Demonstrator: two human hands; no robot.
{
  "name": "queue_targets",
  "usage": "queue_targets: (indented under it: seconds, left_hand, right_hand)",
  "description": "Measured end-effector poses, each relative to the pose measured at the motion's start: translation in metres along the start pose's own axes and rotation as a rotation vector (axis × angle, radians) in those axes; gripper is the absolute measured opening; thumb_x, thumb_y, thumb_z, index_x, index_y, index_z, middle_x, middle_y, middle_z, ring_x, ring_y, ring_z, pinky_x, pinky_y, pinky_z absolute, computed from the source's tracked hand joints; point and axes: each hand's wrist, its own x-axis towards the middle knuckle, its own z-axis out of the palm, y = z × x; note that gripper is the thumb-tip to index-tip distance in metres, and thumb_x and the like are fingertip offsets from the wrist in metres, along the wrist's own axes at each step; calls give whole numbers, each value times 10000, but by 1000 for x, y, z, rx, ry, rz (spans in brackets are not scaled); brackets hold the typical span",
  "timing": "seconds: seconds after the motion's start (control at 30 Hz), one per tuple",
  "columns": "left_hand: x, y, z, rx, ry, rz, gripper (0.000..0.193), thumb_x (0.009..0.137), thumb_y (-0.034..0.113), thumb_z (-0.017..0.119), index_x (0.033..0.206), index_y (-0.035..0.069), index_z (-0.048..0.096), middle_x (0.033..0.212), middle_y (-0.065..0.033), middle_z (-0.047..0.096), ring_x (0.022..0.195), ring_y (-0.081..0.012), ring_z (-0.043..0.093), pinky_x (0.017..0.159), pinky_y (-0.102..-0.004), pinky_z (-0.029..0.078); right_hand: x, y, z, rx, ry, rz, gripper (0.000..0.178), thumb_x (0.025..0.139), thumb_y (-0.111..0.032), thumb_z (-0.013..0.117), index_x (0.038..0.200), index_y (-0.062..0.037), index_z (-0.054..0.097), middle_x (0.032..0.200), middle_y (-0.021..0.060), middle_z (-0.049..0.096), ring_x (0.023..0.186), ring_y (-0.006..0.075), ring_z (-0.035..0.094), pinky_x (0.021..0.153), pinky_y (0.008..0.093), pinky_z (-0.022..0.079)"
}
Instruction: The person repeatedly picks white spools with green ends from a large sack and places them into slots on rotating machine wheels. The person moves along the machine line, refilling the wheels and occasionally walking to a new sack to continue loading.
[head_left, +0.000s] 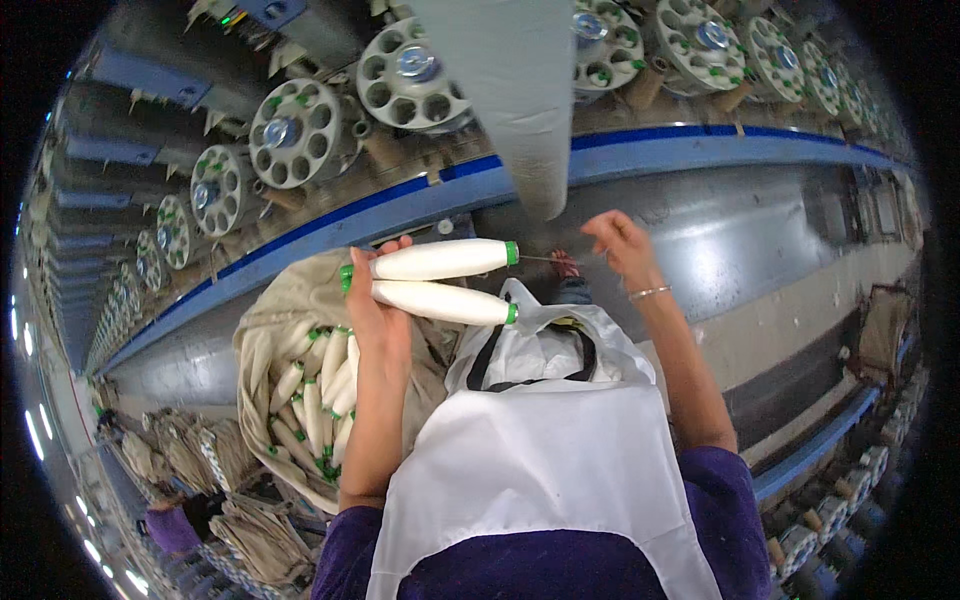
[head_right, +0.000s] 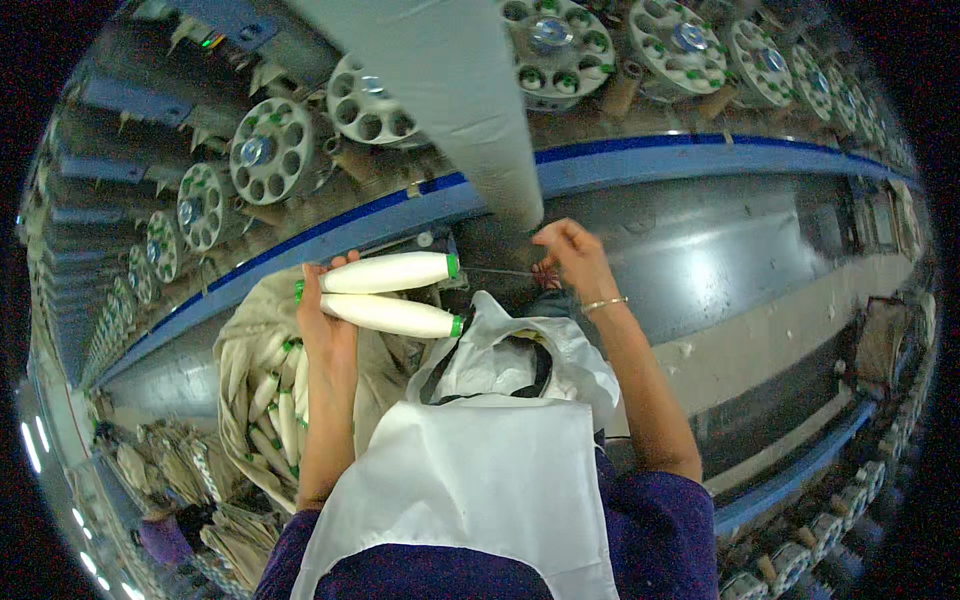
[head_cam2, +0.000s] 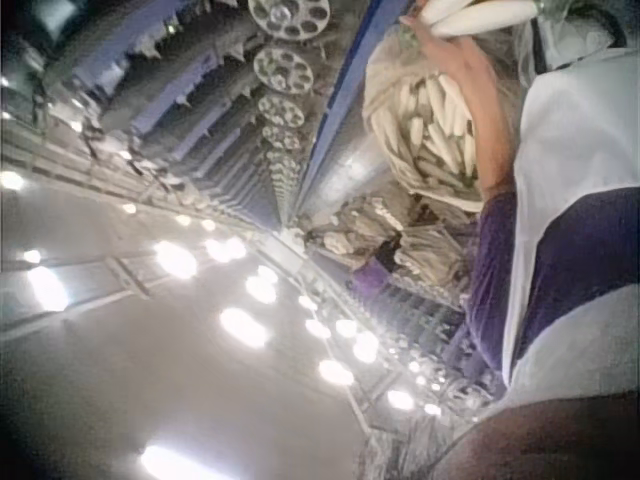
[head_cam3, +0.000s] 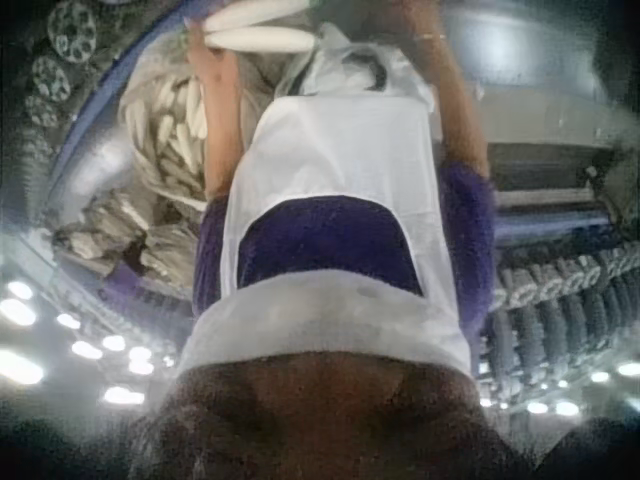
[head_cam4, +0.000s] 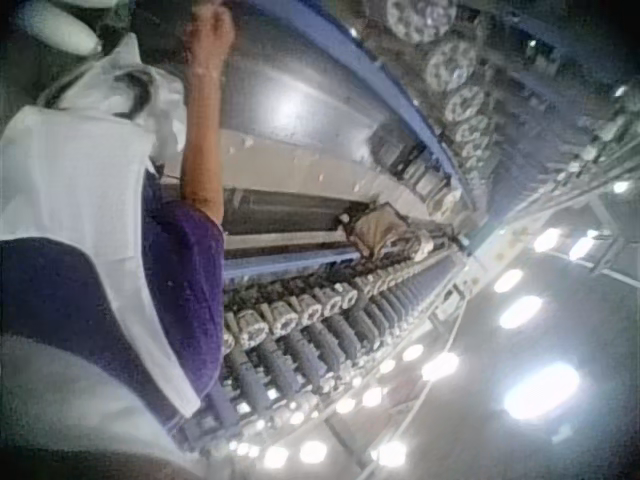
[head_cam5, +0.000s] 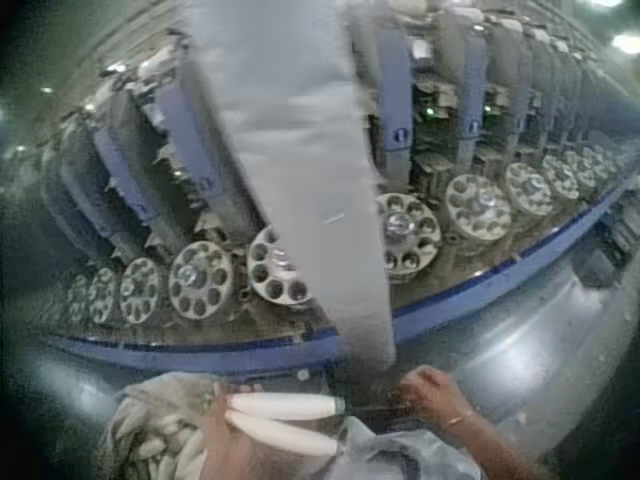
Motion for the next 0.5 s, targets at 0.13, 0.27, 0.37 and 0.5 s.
queue_targets:
  seconds: [0.13,0.27,0.37,0.5]
  left_hand:
    - [1,20,-16,-171,10,-13,234,964,267,516,940,35,507,958,-156,620,1031,-328,590,988,-463,443]
    - [-2,43,-14,-112,-69,146,222,962,261,516,904,47,501,908,-138,621,1009,-314,598,962,-462,465]
    - [-11,55,-9,-87,-87,319,202,943,255,561,929,60,509,895,-137,625,981,-305,609,951,-451,464]
    - [-12,59,-4,-73,-98,430,245,938,283,566,960,50,496,920,-137,620,997,-300,605,959,-451,456]
  right_hand:
    - [-2,20,74,-205,-617,10,435,972,-281,486,1328,-35,434,1259,93,518,947,131,596,734,242,476]
    - [1,22,133,-416,-781,189,331,961,-344,512,1065,-31,549,815,41,642,571,90,590,411,219,362]
    - [6,18,152,-1002,-470,-355,421,958,-437,484,888,-33,582,617,38,558,527,103,536,427,269,371]
    - [12,18,150,-712,-341,-50,511,962,-504,426,777,-45,551,527,25,462,486,124,475,471,303,408]
